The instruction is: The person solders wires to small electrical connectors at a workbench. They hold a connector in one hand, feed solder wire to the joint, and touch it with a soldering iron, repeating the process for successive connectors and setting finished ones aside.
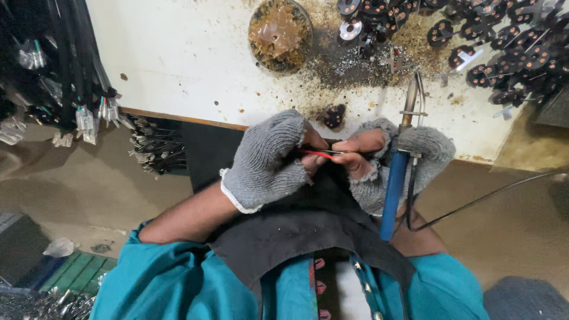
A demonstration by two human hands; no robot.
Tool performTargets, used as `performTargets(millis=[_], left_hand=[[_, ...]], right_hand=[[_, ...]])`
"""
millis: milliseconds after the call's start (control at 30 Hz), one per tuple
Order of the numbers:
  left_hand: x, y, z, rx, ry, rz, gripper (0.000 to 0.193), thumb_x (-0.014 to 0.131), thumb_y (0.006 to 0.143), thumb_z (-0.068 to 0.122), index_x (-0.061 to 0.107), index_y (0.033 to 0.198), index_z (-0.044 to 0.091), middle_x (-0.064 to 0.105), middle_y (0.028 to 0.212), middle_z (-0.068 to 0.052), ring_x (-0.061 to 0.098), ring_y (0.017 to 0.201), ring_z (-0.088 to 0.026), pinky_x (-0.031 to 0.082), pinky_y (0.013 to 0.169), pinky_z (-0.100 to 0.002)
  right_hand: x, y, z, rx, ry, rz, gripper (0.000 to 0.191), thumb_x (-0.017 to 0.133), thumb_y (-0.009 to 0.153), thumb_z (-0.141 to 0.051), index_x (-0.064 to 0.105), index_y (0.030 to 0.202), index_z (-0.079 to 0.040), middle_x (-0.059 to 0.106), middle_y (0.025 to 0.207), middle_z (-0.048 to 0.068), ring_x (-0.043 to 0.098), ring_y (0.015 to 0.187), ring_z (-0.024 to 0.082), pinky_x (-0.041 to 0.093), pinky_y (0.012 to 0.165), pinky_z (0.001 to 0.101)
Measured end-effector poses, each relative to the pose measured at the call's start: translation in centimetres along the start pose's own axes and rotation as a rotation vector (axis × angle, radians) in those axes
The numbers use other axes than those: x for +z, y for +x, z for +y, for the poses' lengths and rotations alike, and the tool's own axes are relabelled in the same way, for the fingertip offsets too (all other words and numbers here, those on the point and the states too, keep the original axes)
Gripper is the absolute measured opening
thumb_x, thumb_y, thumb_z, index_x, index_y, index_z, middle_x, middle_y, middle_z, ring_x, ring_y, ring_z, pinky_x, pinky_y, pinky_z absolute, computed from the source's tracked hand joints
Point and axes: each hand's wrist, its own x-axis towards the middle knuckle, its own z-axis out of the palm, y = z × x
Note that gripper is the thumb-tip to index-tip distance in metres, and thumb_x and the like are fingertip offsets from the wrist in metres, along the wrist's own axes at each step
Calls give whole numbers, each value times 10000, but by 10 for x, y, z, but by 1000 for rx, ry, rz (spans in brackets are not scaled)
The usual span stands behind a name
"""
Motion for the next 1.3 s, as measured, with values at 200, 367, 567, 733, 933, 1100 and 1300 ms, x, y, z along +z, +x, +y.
performTargets(millis=[200, 367, 567, 733, 933, 1100, 1300], left_hand=[[-1, 0, 4, -131, -64, 30, 147, 692, 971, 171, 619, 981, 44, 630, 850, -101, 653, 770, -281, 527, 735, -373], [-4, 3, 5, 15, 85, 6, 138, 707, 965, 162, 661, 1047, 60, 620, 945, -144, 656, 890, -362, 521, 788, -418], [-6, 6, -2, 57, 89, 5, 185, 755, 906, 191, 684, 1018, 62, 619, 917, -147, 655, 867, -356, 519, 751, -421], [-4, 6, 5, 114, 264, 140, 167, 775, 870, 177, 637, 895, 86, 607, 810, -118, 631, 769, -333, 481, 658, -421], [-43, 18, -6, 46, 536, 559, 185, 736, 925, 85, 559, 871, 67, 552, 758, -78, 575, 620, -190, 473, 581, -340], [-60, 21, -25, -1, 388, 519, 127, 738, 993, 103, 626, 971, 45, 644, 844, -54, 681, 743, -164, 566, 726, -310], [-56, 32, -28, 70, 572, 538, 164, 777, 964, 137, 631, 961, 64, 633, 885, -87, 655, 758, -213, 537, 732, -325]], right_hand=[[1, 1, 1, -33, -10, 9, 156, 816, 909, -106, 682, 853, -50, 665, 762, 67, 621, 693, 153, 495, 673, 300], [1, 1, 3, -61, -14, 20, 128, 805, 938, -94, 684, 918, -59, 679, 820, 71, 639, 751, 154, 508, 726, 295], [1, -1, 10, -80, -7, 40, 109, 793, 973, -78, 686, 995, -70, 697, 889, 75, 661, 820, 156, 523, 789, 289], [5, -5, 9, -17, 87, 7, 111, 782, 1002, -66, 688, 1059, -79, 711, 947, 79, 678, 878, 157, 536, 842, 284], [8, 11, -11, -223, -345, 105, 210, 834, 955, -32, 723, 1127, -81, 725, 1049, 117, 712, 928, 225, 554, 847, 300], [8, 26, -23, -362, -413, 44, 245, 830, 900, -32, 638, 1026, -118, 770, 1156, 90, 699, 883, 261, 519, 815, 359], [8, 27, -17, -399, -495, 0, 222, 861, 868, -79, 668, 964, -131, 764, 1127, 69, 701, 911, 284, 491, 790, 383]])
